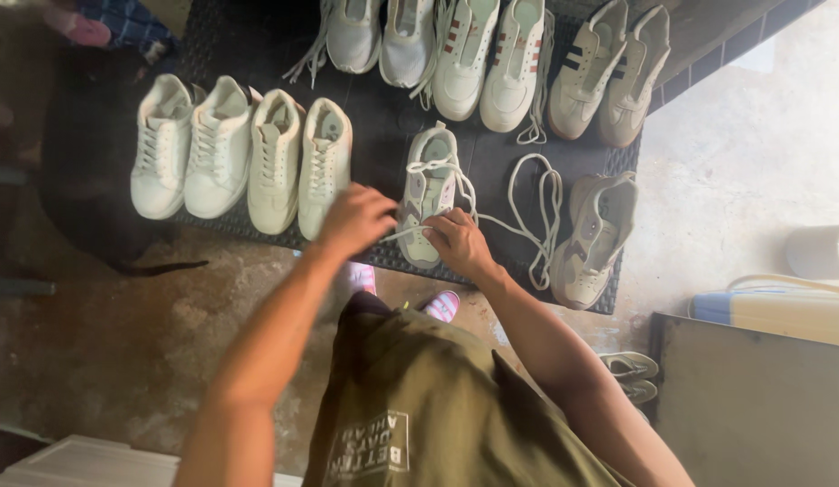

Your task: The person laces a white sneaker by threading the laces through the eyelets and tying them. The person handles the shoe and laces by hand.

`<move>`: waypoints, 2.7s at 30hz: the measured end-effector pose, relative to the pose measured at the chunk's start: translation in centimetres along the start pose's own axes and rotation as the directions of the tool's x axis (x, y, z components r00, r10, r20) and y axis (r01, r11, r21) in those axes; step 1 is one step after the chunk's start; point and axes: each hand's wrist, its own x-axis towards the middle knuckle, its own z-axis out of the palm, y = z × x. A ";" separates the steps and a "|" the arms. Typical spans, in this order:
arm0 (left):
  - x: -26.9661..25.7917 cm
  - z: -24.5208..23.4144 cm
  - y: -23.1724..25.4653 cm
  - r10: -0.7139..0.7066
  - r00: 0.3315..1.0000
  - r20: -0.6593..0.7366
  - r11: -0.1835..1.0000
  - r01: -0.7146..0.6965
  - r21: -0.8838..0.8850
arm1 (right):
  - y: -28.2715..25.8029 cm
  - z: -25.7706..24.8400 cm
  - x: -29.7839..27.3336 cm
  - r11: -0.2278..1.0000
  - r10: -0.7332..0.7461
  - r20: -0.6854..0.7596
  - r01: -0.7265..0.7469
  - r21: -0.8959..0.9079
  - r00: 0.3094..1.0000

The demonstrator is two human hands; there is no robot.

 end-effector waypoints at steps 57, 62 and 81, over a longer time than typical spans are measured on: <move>25.1 -12.8 15.7 0.027 0.992 -0.121 0.627 -0.112 -0.771 | -15.7 -33.3 12.3 0.890 0.001 0.087 -0.040 0.454 0.996; 24.7 -13.8 15.6 -0.138 0.983 0.121 0.524 0.176 -0.833 | -15.2 -35.8 13.2 0.917 0.098 0.012 -0.095 0.387 0.995; 24.2 -14.7 12.5 -0.218 0.965 -0.146 0.474 -0.027 -0.880 | -14.9 -32.5 14.3 0.527 -0.085 -0.285 0.286 0.800 0.955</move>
